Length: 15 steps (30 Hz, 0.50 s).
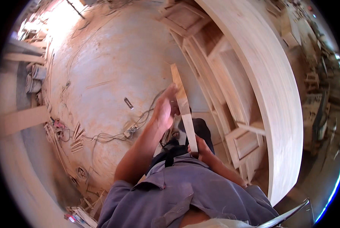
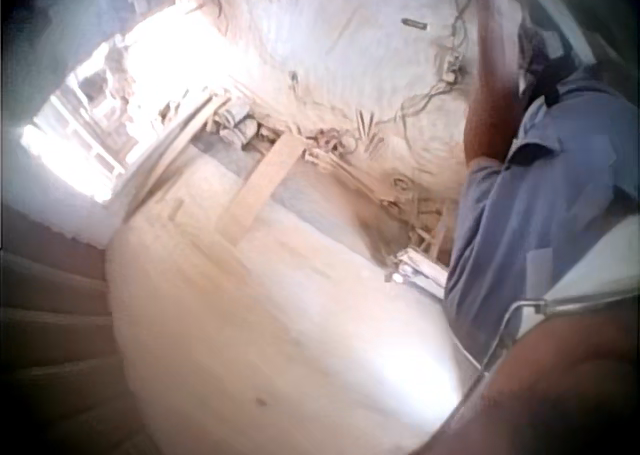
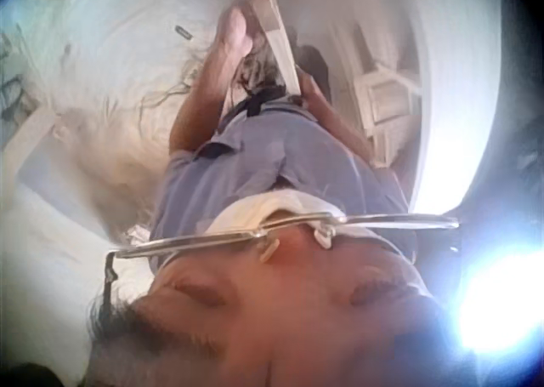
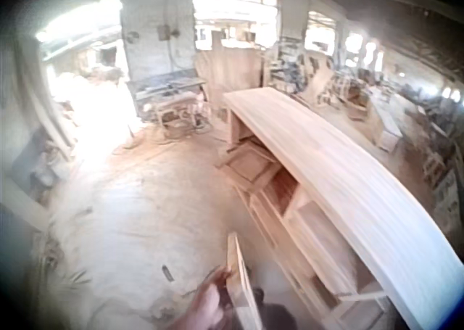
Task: The person assembles wooden cabinet doors by fitting panels into frames, marking alignment with a pencil, and using a handheld router to shape edges. The person moves between a workbench and a larger cabinet structure, handling multiple door panels and tools.
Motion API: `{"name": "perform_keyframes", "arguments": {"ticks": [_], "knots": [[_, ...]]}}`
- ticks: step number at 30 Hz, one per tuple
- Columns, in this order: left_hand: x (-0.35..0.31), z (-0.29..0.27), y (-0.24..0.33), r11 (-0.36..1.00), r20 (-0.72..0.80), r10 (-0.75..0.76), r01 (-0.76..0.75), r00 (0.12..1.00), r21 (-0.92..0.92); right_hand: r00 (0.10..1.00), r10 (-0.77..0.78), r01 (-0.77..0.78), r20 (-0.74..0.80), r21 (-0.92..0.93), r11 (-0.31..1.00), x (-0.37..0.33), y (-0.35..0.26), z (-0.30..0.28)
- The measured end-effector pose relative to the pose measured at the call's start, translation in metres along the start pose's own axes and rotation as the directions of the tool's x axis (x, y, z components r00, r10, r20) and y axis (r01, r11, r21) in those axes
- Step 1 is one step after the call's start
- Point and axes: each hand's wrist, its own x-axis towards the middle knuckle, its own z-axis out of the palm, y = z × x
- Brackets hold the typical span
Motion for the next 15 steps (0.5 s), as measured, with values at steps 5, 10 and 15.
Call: {"name": "perform_keyframes", "arguments": {"ticks": [5, 10, 15], "knots": [[0.085, -0.034, 0.089, 0.999, -0.157, 0.026, -0.020, 0.987, 0.039, 0.995, 0.082, -0.076, 0.050, -0.102, 0.992, 0.047, -0.104, 0.076], [0.180, -0.056, 0.181, 0.995, -0.263, 0.077, -0.089, 0.962, -0.035, 0.989, 0.102, -0.079, 0.103, -0.206, 0.975, 0.089, -0.218, 0.148], [0.219, -0.043, 0.251, 0.977, -0.310, 0.158, -0.194, 0.938, -0.089, 0.977, 0.169, -0.125, 0.127, -0.299, 0.946, 0.126, -0.306, 0.188]]}}
